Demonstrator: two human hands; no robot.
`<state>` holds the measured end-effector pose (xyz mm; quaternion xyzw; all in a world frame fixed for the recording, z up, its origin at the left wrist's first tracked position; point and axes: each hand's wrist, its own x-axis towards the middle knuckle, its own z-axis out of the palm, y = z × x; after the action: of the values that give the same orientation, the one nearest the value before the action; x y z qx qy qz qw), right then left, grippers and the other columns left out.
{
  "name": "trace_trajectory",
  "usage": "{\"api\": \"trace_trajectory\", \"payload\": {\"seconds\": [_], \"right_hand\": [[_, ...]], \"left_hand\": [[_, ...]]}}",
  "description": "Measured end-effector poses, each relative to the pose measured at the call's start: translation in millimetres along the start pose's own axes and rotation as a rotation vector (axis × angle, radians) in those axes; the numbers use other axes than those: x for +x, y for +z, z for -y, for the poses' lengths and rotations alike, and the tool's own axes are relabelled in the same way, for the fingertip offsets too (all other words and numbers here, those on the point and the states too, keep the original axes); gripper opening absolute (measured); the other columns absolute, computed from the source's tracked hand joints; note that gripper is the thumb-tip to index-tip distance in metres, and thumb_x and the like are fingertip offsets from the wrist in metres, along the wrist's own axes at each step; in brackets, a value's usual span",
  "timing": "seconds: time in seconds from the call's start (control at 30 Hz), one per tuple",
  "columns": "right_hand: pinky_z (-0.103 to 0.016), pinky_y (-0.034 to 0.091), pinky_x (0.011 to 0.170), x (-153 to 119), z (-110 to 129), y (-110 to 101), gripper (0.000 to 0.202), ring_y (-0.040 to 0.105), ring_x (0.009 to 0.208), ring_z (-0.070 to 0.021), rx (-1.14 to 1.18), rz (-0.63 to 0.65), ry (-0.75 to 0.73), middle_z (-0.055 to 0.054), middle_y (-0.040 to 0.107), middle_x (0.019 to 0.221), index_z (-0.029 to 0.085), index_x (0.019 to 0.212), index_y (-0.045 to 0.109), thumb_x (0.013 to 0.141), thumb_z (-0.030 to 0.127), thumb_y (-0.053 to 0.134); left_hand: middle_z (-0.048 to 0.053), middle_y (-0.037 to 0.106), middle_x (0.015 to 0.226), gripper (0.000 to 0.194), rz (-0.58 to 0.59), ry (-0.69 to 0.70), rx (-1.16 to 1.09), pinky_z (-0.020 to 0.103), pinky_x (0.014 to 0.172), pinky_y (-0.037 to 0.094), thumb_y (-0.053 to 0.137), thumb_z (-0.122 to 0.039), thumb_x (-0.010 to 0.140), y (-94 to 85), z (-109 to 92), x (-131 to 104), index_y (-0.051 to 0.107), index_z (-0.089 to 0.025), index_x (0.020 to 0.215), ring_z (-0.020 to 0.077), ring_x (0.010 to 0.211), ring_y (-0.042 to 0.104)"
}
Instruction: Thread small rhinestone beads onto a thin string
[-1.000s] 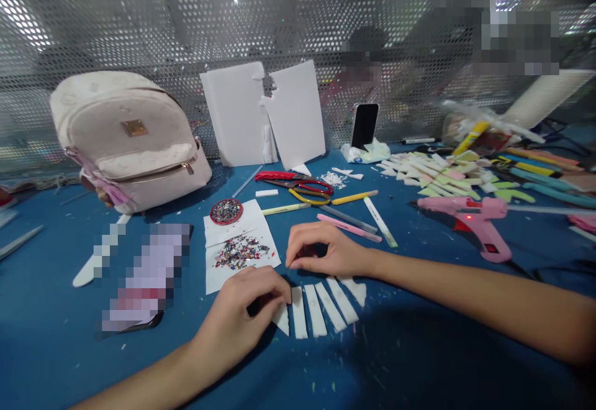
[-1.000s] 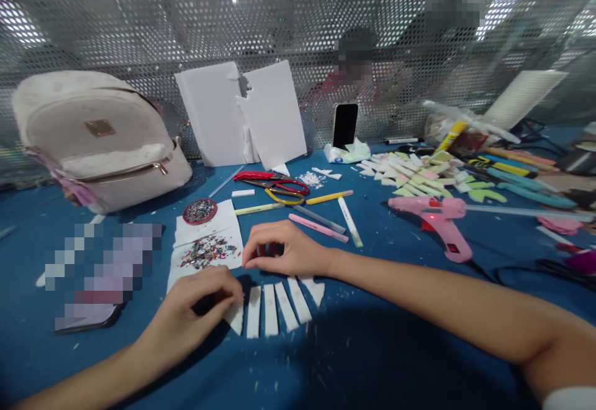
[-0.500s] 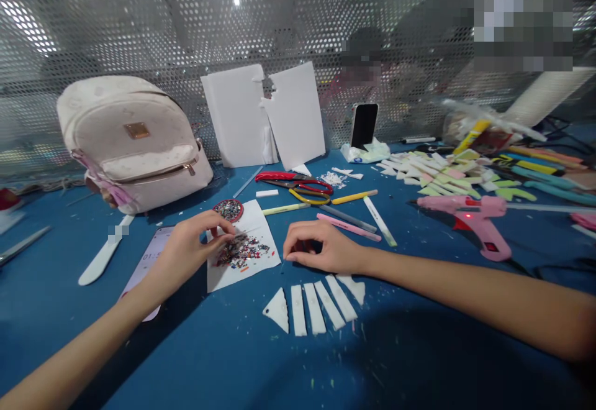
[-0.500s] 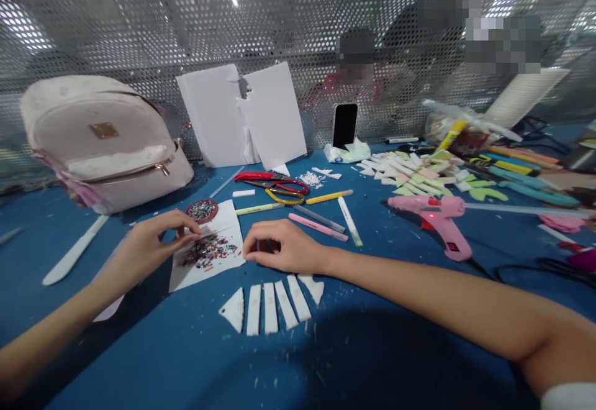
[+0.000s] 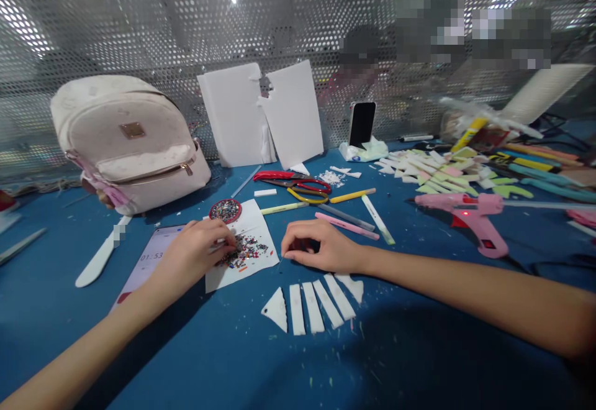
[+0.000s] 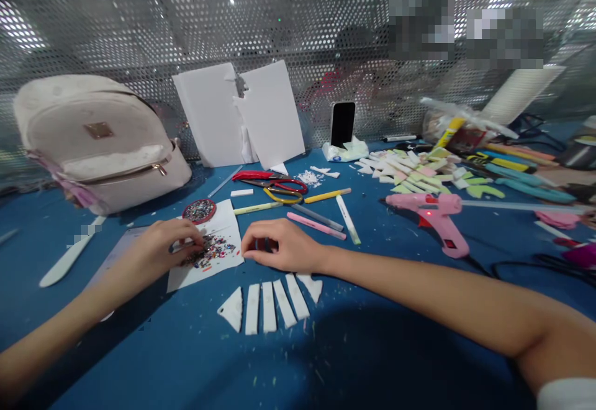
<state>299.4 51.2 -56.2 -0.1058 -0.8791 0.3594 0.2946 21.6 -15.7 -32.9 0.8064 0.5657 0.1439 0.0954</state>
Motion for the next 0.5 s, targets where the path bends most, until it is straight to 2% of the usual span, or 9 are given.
{"api": "trace_trajectory", "payload": {"seconds": [0.2, 0.37, 0.5], "right_hand": [[-0.021, 0.041, 0.055, -0.1, 0.0, 0.0, 0.007, 0.053, 0.065, -0.0090, -0.002, -0.005, 0.005, -0.002, 0.064, 0.082, 0.014, 0.088, 0.067, 0.091, 0.018, 0.062], [-0.021, 0.041, 0.055, 0.2, 0.7, -0.2, 0.007, 0.053, 0.064, -0.0090, 0.002, -0.009, 0.010, -0.002, 0.064, 0.081, 0.015, 0.088, 0.067, 0.091, 0.019, 0.062], [-0.021, 0.041, 0.054, -0.1, -0.1, 0.1, 0.007, 0.053, 0.064, -0.0090, 0.001, -0.014, 0.015, -0.002, 0.064, 0.081, 0.015, 0.088, 0.067, 0.091, 0.019, 0.062]], "left_hand": [[0.003, 0.067, 0.088, 0.013, 0.008, -0.014, -0.023, 0.030, 0.074, 0.044, 0.056, -0.025, 0.089, -0.3, 0.2, -1.5, 0.066, -0.021, 0.082, 0.0207, 0.083, 0.062], [0.000, 0.068, 0.079, 0.009, -0.088, -0.098, -0.104, 0.025, 0.064, 0.043, 0.057, -0.027, 0.087, -4.3, 0.4, -2.2, 0.065, -0.022, 0.085, 0.0171, 0.069, 0.060], [-0.002, 0.068, 0.071, 0.006, -0.135, -0.151, -0.143, 0.024, 0.061, 0.042, 0.061, -0.024, 0.082, -5.7, 1.6, -2.2, 0.064, -0.022, 0.077, 0.0160, 0.065, 0.059]]}}
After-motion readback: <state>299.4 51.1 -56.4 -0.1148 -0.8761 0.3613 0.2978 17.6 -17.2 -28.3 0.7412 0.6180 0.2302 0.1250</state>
